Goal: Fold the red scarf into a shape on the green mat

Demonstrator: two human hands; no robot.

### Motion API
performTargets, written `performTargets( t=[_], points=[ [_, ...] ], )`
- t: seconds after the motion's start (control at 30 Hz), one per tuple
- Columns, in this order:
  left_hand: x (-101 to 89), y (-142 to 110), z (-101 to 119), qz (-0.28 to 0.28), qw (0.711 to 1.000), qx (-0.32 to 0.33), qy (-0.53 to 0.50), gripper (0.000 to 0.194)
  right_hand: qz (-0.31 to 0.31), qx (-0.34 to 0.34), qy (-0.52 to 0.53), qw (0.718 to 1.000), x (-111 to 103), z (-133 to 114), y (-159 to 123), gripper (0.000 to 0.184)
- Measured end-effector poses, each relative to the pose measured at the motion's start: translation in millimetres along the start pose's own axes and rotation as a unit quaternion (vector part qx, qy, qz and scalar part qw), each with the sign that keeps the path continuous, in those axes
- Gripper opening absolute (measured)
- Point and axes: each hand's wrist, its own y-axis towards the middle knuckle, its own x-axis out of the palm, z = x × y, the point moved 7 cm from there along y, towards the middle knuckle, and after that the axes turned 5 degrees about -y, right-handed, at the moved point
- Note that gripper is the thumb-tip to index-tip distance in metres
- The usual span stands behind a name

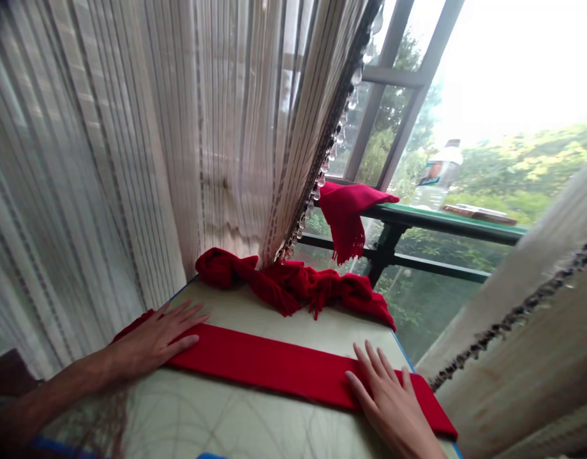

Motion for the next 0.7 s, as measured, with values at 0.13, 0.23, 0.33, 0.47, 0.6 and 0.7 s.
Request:
performTargets(
  t=[0.13, 0.23, 0.33, 0.47, 0.6, 0.7],
  points=[
    [-2.2, 19, 21, 0.023, 0.998, 0.028, -0.042, 0.052, -0.068, -0.086, 0.034, 0.993, -20, -71, 11, 0.071],
    [0.2, 23, 34, 0.019, 0.995, 0.066, -0.068, 0.049, -0.083, -0.138, 0.055, 0.985, -29, -114, 14, 0.071],
    [-5.8, 25, 35, 0.051, 0.992, 0.086, -0.075, 0.042, -0.079, -0.179, 0.093, 0.976, -30, -140, 19, 0.068],
    [-11.3, 35, 21, 0.070, 0.986, 0.060, -0.141, 0.031, -0.060, -0.185, 0.132, 0.972, -30, -156, 35, 0.058],
    [-9.5, 41, 17, 0.069, 0.979, 0.065, -0.179, 0.028, -0.069, -0.195, 0.116, 0.971, -27, -170, 46, 0.058],
    [-11.7, 37, 17, 0.074, 0.980, 0.076, -0.170, 0.026, -0.078, -0.192, 0.085, 0.975, -27, -175, 45, 0.057]
  ],
)
